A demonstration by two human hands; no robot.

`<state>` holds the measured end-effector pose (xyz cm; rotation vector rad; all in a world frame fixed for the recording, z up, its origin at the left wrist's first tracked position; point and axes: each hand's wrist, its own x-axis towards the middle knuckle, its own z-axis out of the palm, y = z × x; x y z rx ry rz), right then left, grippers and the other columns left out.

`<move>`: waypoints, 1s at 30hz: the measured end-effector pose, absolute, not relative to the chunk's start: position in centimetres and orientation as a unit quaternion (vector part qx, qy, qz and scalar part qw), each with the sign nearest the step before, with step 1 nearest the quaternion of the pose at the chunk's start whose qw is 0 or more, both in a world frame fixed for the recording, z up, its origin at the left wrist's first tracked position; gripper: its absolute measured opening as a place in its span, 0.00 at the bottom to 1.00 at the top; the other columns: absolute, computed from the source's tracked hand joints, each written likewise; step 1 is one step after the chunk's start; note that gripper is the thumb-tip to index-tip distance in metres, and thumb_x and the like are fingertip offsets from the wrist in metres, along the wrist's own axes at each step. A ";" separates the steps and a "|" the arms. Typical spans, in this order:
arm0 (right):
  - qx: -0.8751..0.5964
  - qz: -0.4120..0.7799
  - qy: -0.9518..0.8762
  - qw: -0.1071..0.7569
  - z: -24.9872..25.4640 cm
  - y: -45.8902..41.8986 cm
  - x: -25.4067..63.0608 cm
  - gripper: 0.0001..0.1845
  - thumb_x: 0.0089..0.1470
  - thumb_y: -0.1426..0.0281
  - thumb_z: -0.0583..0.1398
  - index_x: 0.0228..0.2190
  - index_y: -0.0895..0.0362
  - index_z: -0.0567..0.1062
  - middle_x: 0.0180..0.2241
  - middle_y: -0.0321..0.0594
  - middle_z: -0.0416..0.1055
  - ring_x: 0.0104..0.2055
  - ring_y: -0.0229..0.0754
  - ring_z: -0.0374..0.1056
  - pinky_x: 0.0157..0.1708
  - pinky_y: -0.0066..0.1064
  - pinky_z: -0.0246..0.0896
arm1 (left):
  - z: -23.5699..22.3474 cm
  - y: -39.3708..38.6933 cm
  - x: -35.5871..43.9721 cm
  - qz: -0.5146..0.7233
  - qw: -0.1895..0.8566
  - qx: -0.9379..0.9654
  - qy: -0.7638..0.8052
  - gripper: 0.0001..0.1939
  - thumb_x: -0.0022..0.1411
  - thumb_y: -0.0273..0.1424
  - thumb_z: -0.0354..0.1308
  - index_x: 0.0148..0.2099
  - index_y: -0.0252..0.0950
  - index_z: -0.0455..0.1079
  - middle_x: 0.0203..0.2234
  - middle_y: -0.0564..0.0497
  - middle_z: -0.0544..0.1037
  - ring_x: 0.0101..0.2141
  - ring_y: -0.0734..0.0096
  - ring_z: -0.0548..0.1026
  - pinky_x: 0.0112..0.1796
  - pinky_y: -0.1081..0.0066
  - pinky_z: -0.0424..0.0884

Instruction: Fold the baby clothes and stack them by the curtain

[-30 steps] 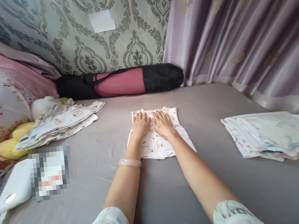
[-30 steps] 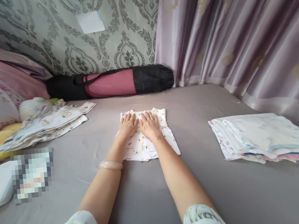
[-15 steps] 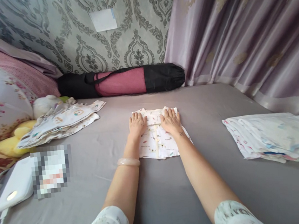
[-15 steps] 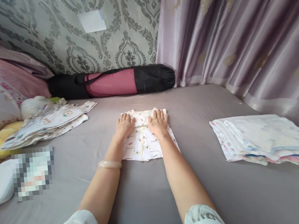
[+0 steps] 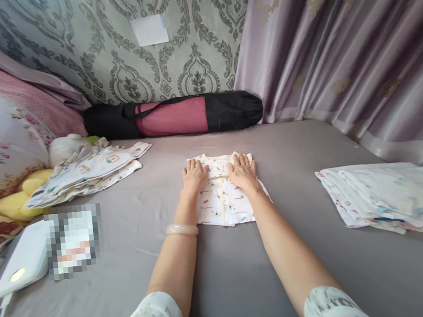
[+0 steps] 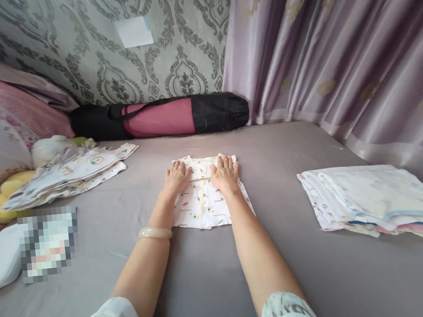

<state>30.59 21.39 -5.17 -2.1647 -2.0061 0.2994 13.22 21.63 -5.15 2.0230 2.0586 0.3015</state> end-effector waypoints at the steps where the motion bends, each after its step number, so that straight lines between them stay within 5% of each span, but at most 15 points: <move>1: -0.727 0.095 -0.674 0.091 -5.1 21.4 30.6 0.33 0.66 0.60 0.38 0.67 0.63 0.49 0.69 0.51 0.42 0.70 0.52 0.34 0.66 0.53 0.26 | -5.0 21.6 13.2 0.104 0.122 0.690 0.706 0.29 0.71 0.41 0.34 0.65 0.30 0.57 0.68 0.39 0.52 0.67 0.55 0.46 0.63 0.49 0.48; 10: -0.627 0.073 -0.770 0.097 -4.2 20.1 28.5 0.30 0.66 0.62 0.39 0.66 0.53 0.53 0.70 0.44 0.41 0.71 0.48 0.33 0.66 0.50 0.26 | -5.3 21.4 14.8 0.127 0.056 0.743 0.655 0.28 0.71 0.39 0.36 0.68 0.31 0.53 0.67 0.40 0.54 0.67 0.56 0.48 0.65 0.52 0.43; 22: -0.614 0.080 -0.782 0.073 -5.0 20.1 27.9 0.30 0.66 0.63 0.38 0.65 0.53 0.55 0.69 0.43 0.46 0.70 0.47 0.38 0.66 0.49 0.31 | -7.0 21.2 15.0 0.108 0.026 0.775 0.623 0.28 0.71 0.36 0.35 0.67 0.28 0.54 0.66 0.36 0.55 0.66 0.52 0.51 0.63 0.50 0.48; 30: -0.589 0.164 -0.791 0.017 -3.2 21.3 29.4 0.31 0.66 0.59 0.39 0.67 0.54 0.50 0.70 0.43 0.39 0.71 0.45 0.33 0.66 0.47 0.29 | -5.3 22.6 14.0 0.047 0.099 0.785 0.610 0.26 0.71 0.40 0.38 0.66 0.35 0.53 0.67 0.39 0.53 0.66 0.58 0.52 0.61 0.51 0.52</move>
